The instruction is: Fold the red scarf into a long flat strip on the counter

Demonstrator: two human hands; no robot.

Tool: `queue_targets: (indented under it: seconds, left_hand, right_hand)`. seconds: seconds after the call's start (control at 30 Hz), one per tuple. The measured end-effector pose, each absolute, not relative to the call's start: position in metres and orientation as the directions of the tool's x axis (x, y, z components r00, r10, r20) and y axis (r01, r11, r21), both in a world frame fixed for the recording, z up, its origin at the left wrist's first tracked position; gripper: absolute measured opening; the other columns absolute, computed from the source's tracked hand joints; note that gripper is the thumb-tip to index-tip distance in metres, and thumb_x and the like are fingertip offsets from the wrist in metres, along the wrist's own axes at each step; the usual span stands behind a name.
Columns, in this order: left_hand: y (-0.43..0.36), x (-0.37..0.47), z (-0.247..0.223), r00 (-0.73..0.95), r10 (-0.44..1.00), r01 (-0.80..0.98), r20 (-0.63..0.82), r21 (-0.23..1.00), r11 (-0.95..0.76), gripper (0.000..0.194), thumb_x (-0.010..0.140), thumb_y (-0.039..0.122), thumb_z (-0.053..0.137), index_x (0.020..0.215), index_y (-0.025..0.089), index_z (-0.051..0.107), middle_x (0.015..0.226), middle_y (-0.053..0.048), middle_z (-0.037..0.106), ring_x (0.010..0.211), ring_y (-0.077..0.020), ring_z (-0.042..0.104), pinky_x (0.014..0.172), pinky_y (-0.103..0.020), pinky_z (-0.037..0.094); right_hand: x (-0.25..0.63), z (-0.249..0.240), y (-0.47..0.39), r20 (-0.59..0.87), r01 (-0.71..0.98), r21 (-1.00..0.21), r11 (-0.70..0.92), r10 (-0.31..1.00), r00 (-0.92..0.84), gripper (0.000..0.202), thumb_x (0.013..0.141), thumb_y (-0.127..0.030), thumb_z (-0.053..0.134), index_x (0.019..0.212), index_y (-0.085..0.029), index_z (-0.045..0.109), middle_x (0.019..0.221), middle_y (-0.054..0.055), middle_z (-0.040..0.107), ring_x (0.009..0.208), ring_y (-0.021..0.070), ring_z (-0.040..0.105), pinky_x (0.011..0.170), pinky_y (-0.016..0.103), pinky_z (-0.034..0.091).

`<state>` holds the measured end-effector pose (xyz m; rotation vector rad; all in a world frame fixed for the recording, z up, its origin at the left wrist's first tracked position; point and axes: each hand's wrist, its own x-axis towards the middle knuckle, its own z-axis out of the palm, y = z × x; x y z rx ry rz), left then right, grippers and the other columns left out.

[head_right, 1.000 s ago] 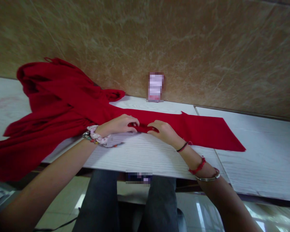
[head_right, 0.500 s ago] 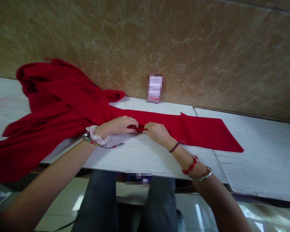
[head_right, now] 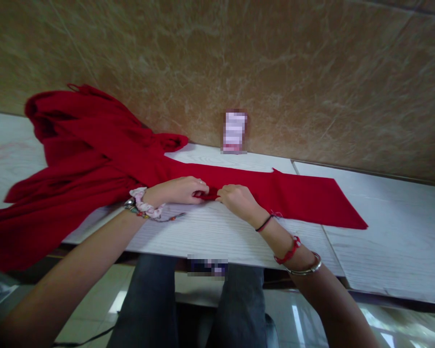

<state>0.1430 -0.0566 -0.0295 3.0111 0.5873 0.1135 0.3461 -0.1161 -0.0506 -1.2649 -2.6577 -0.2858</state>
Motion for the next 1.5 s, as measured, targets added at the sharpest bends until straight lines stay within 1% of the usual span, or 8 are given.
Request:
queue_targets:
  seconds: [0.3, 0.57, 0.73, 0.97, 1.07, 1.2, 1.27, 1.5]
  left_hand:
    - [-0.058, 0.14, -0.028, 0.936, 0.351, 0.351, -0.014, 0.111, -0.93, 0.019, 0.076, 0.014, 0.054, 0.088, 0.019, 0.068, 0.078, 0.0, 0.066, 0.068, -0.0128, 0.057, 0.064, -0.023, 0.04]
    - [-0.061, 0.139, -0.027, 0.945, 0.321, 0.307, 0.062, 0.167, -0.937, 0.019, 0.079, 0.016, 0.052, 0.085, 0.017, 0.07, 0.097, -0.003, 0.066, 0.086, -0.0139, 0.059, 0.081, -0.023, 0.043]
    - [-0.062, 0.141, -0.028, 0.939, 0.334, 0.327, 0.085, 0.091, -0.941, 0.023, 0.082, 0.012, 0.045, 0.088, 0.017, 0.067, 0.095, -0.003, 0.066, 0.087, -0.0139, 0.058, 0.082, -0.023, 0.042]
    - [-0.05, 0.132, -0.03, 0.879, 0.47, 0.473, 0.078, -0.035, -0.88, 0.027, 0.083, 0.012, 0.042, 0.093, 0.018, 0.066, 0.097, -0.004, 0.065, 0.088, -0.0163, 0.058, 0.081, -0.027, 0.043]
    - [-0.046, 0.13, -0.031, 0.88, 0.467, 0.467, 0.092, 0.023, -0.884, 0.026, 0.082, 0.011, 0.043, 0.09, 0.018, 0.067, 0.099, -0.003, 0.065, 0.091, -0.016, 0.057, 0.086, -0.027, 0.042]
    - [-0.051, 0.138, -0.033, 0.931, 0.351, 0.327, 0.103, 0.19, -0.925, 0.026, 0.084, 0.012, 0.044, 0.093, 0.019, 0.067, 0.107, -0.003, 0.064, 0.099, -0.0141, 0.056, 0.093, -0.025, 0.038]
    - [-0.053, 0.142, -0.034, 0.943, 0.322, 0.296, 0.088, 0.223, -0.929, 0.028, 0.086, 0.014, 0.042, 0.097, 0.018, 0.067, 0.11, -0.004, 0.064, 0.1, -0.0137, 0.055, 0.094, -0.025, 0.037]
    - [-0.032, 0.122, -0.038, 0.869, 0.486, 0.483, 0.09, 0.058, -0.874, 0.028, 0.087, 0.019, 0.044, 0.106, 0.02, 0.065, 0.113, -0.003, 0.063, 0.104, -0.0161, 0.053, 0.094, -0.028, 0.037]
  right_hand:
    - [0.351, -0.053, -0.124, 0.258, 0.608, 0.172, 0.775, 0.56, -0.787, 0.024, 0.092, -0.021, 0.046, 0.095, -0.016, 0.069, 0.086, 0.007, 0.065, 0.074, 0.0136, 0.057, 0.063, 0.024, 0.041]
    - [0.352, -0.056, -0.123, 0.245, 0.588, 0.148, 0.795, 0.547, -0.801, 0.025, 0.092, -0.02, 0.046, 0.102, -0.017, 0.068, 0.09, 0.007, 0.066, 0.077, 0.0136, 0.058, 0.067, 0.024, 0.044]
    - [0.35, -0.052, -0.125, 0.209, 0.583, 0.176, 0.793, 0.549, -0.809, 0.026, 0.092, -0.021, 0.046, 0.104, -0.016, 0.068, 0.089, 0.008, 0.066, 0.076, 0.0146, 0.059, 0.066, 0.025, 0.045]
    - [0.349, -0.05, -0.127, 0.2, 0.576, 0.186, 0.796, 0.543, -0.815, 0.027, 0.093, -0.02, 0.044, 0.107, -0.016, 0.067, 0.093, 0.01, 0.066, 0.078, 0.0149, 0.06, 0.066, 0.026, 0.046]
    - [0.349, -0.05, -0.127, 0.195, 0.579, 0.189, 0.793, 0.548, -0.813, 0.027, 0.093, -0.021, 0.044, 0.107, -0.016, 0.067, 0.091, 0.009, 0.066, 0.078, 0.0145, 0.059, 0.067, 0.025, 0.046]
    - [0.349, -0.049, -0.127, 0.206, 0.574, 0.184, 0.798, 0.539, -0.817, 0.027, 0.093, -0.021, 0.044, 0.105, -0.016, 0.067, 0.088, 0.008, 0.066, 0.077, 0.0142, 0.059, 0.068, 0.025, 0.046]
    - [0.348, -0.049, -0.127, 0.21, 0.571, 0.185, 0.8, 0.535, -0.818, 0.026, 0.093, -0.021, 0.044, 0.102, -0.016, 0.068, 0.088, 0.008, 0.066, 0.076, 0.0141, 0.059, 0.067, 0.025, 0.045]
    - [0.351, -0.052, -0.126, 0.218, 0.574, 0.181, 0.799, 0.536, -0.815, 0.024, 0.091, -0.019, 0.048, 0.107, -0.016, 0.067, 0.092, 0.009, 0.066, 0.079, 0.0151, 0.059, 0.067, 0.025, 0.045]
